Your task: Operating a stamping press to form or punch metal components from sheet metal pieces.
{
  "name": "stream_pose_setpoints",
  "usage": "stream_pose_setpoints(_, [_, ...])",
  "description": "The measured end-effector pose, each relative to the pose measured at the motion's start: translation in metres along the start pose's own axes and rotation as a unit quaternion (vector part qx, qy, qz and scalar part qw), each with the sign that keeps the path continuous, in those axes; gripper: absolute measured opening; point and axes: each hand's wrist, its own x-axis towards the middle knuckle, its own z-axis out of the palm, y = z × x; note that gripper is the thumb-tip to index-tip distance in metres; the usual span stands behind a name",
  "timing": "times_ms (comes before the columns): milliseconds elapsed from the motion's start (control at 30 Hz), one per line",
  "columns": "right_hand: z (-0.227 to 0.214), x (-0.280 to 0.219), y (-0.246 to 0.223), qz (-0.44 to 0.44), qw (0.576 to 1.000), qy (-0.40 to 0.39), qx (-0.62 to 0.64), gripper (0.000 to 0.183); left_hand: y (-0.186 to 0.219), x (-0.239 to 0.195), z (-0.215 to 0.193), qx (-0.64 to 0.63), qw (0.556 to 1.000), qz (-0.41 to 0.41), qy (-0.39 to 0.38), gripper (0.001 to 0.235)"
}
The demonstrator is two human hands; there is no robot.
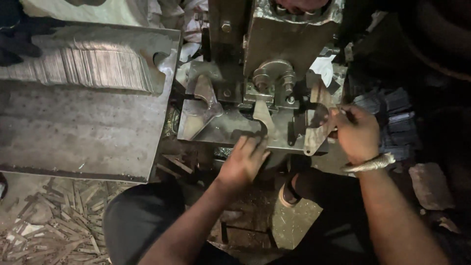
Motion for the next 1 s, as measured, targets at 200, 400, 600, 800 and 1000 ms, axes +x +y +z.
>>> stream_pose_setpoints(200, [0.003, 0.043, 0.052, -0.062, 0.998, 0.018, 0.003, 0.019, -0.016, 0.002, 0.025, -0.082, 0.995, -0.026, 0.047, 0.040])
stream_pose_setpoints(400, [0.020, 0.069, 0.060, -0.074, 0.984, 0.097, -0.130, 0.015, -0.014, 0.008, 0.021, -0.017, 1.000, -0.002, 0.016, 0.038])
stream_pose_setpoints(600, [0.034, 0.004, 0.013, -0.215, 0.937, 0.179, -0.209, 0.015, -0.012, 0.011, 0.005, -0.028, 0.999, 0.010, 0.034, 0.031])
stream_pose_setpoints(800, [0.074, -0.064, -0.026, -0.372, 0.901, -0.036, -0.219, 0.040, -0.012, 0.006, -0.001, -0.040, 0.998, 0.004, 0.054, 0.036])
stream_pose_setpoints(1000, [0.074, -0.066, -0.013, -0.452, 0.850, -0.135, -0.234, 0.040, -0.005, 0.011, -0.075, -0.202, 0.966, -0.140, -0.078, 0.044])
